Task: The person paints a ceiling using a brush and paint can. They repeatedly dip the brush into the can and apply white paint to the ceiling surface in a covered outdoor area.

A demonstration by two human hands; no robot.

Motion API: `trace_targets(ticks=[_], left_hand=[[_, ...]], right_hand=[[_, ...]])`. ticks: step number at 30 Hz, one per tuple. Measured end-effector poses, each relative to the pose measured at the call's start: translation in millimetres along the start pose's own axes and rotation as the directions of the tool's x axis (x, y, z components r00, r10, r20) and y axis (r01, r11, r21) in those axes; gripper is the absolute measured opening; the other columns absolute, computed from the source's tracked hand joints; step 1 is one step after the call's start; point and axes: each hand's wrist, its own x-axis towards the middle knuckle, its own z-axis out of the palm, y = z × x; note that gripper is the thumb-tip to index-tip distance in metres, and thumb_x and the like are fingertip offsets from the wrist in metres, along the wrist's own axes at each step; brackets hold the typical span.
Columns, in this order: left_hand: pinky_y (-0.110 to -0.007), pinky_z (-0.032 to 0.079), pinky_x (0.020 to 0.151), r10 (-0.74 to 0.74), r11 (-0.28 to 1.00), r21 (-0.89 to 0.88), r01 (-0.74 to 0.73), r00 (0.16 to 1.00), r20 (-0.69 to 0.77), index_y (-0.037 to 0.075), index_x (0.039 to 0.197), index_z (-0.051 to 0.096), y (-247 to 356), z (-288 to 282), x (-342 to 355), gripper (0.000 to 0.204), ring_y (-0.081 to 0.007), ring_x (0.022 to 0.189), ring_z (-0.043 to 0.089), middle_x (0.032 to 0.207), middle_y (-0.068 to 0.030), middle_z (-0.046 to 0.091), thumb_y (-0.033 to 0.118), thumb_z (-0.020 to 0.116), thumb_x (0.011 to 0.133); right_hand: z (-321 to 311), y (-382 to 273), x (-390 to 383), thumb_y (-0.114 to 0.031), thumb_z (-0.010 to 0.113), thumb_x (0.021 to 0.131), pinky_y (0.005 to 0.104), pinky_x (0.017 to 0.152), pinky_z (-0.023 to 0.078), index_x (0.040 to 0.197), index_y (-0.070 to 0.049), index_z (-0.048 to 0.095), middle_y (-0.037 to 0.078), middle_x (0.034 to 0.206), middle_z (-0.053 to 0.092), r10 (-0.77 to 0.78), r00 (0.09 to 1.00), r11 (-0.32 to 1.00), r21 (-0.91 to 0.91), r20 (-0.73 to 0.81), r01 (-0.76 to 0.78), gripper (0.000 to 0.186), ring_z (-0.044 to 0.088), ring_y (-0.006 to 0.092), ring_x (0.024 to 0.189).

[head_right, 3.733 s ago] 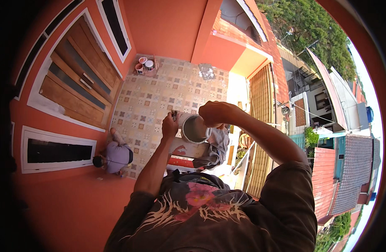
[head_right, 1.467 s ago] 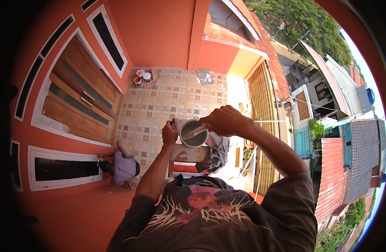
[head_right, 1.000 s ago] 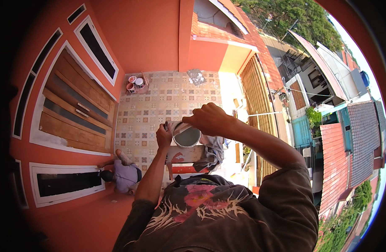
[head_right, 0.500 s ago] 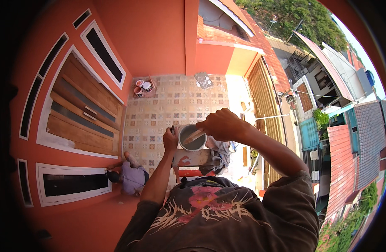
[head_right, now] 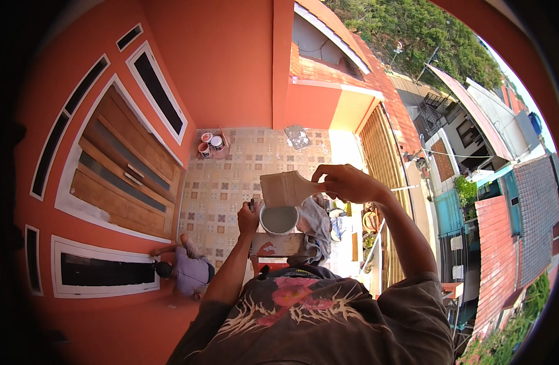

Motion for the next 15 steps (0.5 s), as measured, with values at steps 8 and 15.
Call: trace_targets(ticks=[8,15], left_hand=[[-0.051,0.054,0.074,0.013,0.999,0.029,-0.013,1.000,-0.009,-0.001,0.105,0.061,-3,1,0,0.044,-0.0441,0.087,0.068,0.091,-0.0255,0.070,0.041,0.061,0.096],[-0.049,0.055,0.078,0.006,1.000,0.024,-0.006,1.000,-0.010,-0.002,0.109,0.063,-8,6,0,0.044,-0.0425,0.089,0.069,0.094,-0.0233,0.071,0.039,0.063,0.094]], right_hand=[[-12,26,-28,-0.019,0.056,0.103,0.0216,0.046,0.036,0.116,0.000,0.058,0.000,0.066,0.052,-0.035,0.968,0.810,0.560,-0.250,0.174,0.023,0.045,0.0053,0.051],[-36,34,-3,-0.027,0.048,0.106,0.0202,0.045,0.032,0.122,0.002,0.057,-0.002,0.069,0.050,-0.028,0.853,0.551,0.704,-0.521,0.448,0.034,0.040,0.0043,0.050]])
